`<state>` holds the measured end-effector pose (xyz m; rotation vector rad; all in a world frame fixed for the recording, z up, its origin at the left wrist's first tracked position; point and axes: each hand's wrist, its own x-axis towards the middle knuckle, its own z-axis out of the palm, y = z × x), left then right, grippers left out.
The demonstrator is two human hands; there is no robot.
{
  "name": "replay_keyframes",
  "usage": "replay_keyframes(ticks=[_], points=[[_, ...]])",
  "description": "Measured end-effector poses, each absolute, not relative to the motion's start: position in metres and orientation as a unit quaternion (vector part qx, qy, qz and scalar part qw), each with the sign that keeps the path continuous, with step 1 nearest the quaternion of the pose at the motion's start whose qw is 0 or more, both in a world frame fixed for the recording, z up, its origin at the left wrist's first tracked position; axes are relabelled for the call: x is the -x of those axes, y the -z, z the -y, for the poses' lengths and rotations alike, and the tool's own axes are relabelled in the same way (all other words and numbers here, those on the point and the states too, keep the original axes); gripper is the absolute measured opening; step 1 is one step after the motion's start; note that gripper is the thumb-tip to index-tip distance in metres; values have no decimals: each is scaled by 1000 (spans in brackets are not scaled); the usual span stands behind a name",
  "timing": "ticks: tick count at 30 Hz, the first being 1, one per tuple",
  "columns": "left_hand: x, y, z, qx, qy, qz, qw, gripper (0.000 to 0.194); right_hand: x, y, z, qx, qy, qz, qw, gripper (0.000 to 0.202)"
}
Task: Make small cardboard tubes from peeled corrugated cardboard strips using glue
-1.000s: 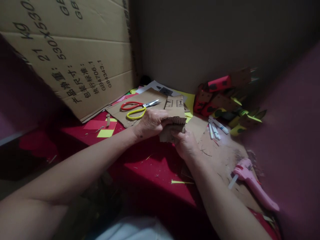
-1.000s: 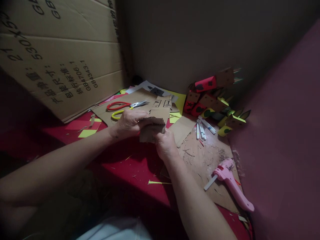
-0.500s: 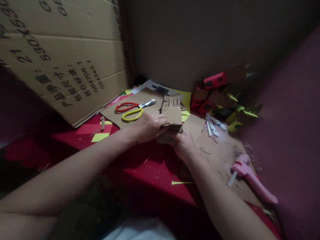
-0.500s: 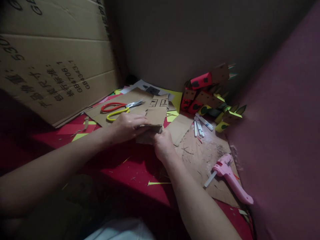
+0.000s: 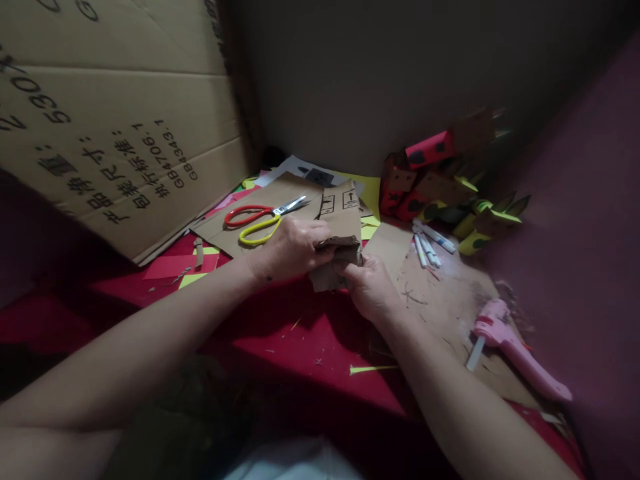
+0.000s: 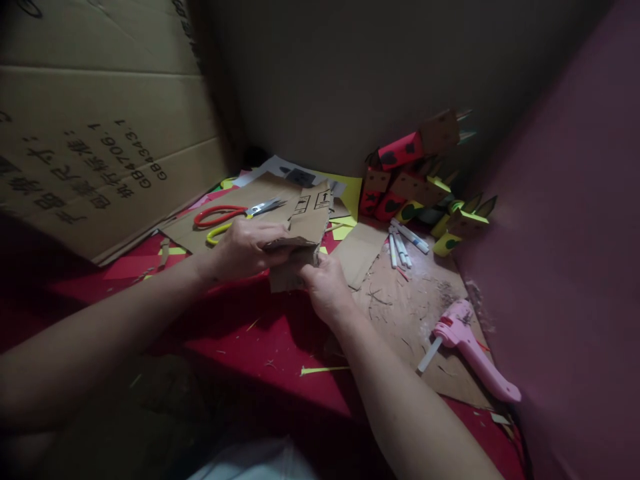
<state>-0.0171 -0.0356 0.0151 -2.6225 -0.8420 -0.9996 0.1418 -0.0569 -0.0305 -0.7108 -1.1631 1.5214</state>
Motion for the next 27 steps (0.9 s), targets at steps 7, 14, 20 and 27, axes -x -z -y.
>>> replay_keyframes(ticks=[7,14,20,27], points=[[10,-24,46,888,270,360,98,18,-141,27,58,338,-627,472,520,8],[0,-29,57,895,137,380,190,21,-140,24,61,354,-612,482,518,8],[11,-19,45,905,234,323,146,31,-143,26,59,375,-573,534,496,11],[17,-9,36,903,287,273,169,24,-146,26,57,366,-563,570,474,17]])
